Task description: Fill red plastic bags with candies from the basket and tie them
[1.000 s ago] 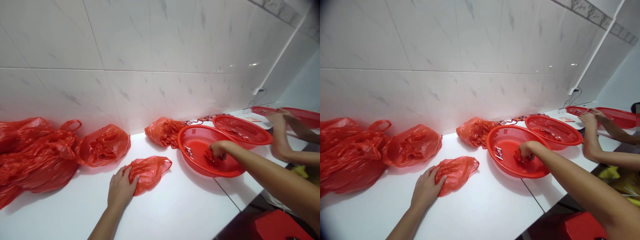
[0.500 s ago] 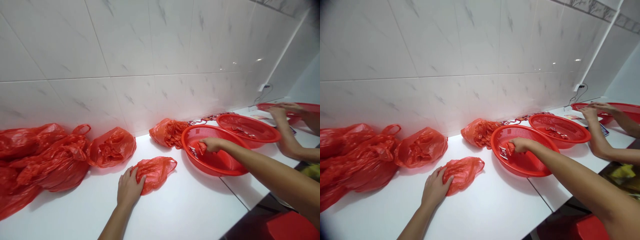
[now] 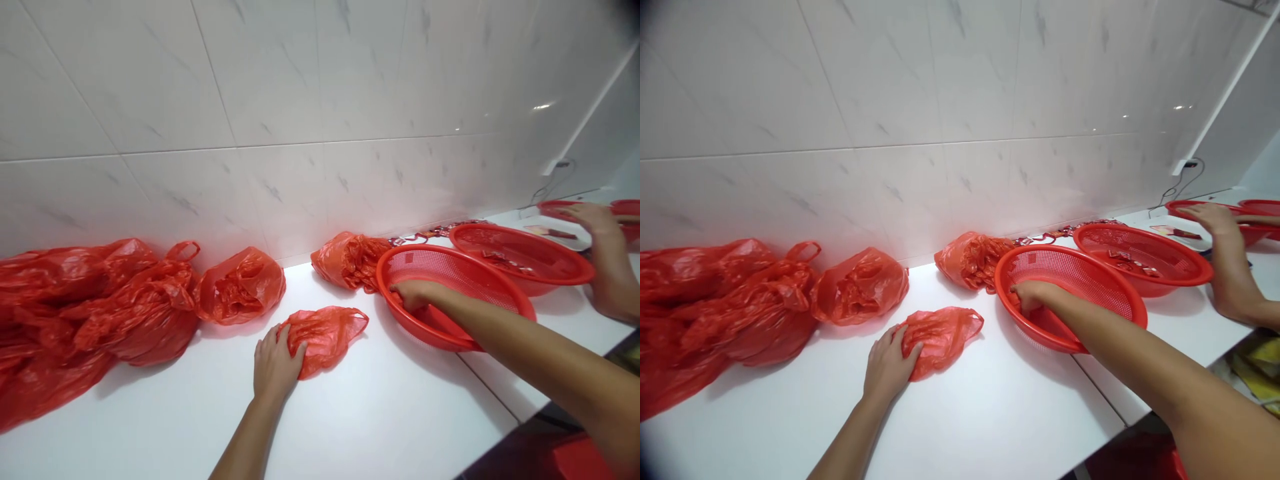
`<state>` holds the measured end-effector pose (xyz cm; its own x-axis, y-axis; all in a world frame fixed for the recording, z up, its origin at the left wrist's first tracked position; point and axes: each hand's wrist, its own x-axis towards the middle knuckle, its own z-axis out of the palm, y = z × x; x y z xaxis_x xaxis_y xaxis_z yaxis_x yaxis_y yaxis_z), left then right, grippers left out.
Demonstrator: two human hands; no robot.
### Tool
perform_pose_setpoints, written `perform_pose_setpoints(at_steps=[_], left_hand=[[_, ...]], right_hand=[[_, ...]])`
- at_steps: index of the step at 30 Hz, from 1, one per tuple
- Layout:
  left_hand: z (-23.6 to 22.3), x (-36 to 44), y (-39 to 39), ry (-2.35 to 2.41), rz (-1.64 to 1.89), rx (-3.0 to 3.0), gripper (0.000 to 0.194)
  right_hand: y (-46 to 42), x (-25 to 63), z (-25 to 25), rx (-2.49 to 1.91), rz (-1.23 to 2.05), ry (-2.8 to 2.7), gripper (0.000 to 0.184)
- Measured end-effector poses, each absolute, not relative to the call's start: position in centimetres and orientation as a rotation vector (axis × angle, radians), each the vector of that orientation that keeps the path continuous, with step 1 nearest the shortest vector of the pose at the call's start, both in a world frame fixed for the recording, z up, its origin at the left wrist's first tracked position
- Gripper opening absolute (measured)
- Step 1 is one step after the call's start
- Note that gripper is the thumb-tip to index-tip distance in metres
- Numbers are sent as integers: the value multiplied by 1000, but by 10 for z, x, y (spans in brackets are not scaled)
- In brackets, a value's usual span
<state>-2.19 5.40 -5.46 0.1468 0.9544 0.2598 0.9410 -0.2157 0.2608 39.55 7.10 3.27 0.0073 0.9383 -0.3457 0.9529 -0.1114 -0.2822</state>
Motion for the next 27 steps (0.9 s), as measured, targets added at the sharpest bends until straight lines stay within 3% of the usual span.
perform_pose_setpoints(at_steps=[4, 14, 16, 20, 24, 27], left_hand=[[-56, -22, 54, 1923, 649, 2332, 57], [-52, -11, 45, 1835, 803, 2374, 62], [-49, -4, 37, 1800, 870, 2403, 64], [-45, 7, 22, 1726, 891, 2372, 70], [-44, 4, 16, 1651, 857, 2221, 65], [-43, -3, 20, 1616, 916, 2119, 56]], right_hand=[[73, 396, 42, 2146, -676, 2099, 31], [43, 398, 110, 2371, -587, 2763, 27], [30, 373, 103, 2331, -800, 2935, 34], [18, 290, 55, 1774, -1947, 3222, 54], [23, 221, 9, 1367, -2317, 2974, 47], [28, 204, -7, 1192, -2256, 2859, 37]])
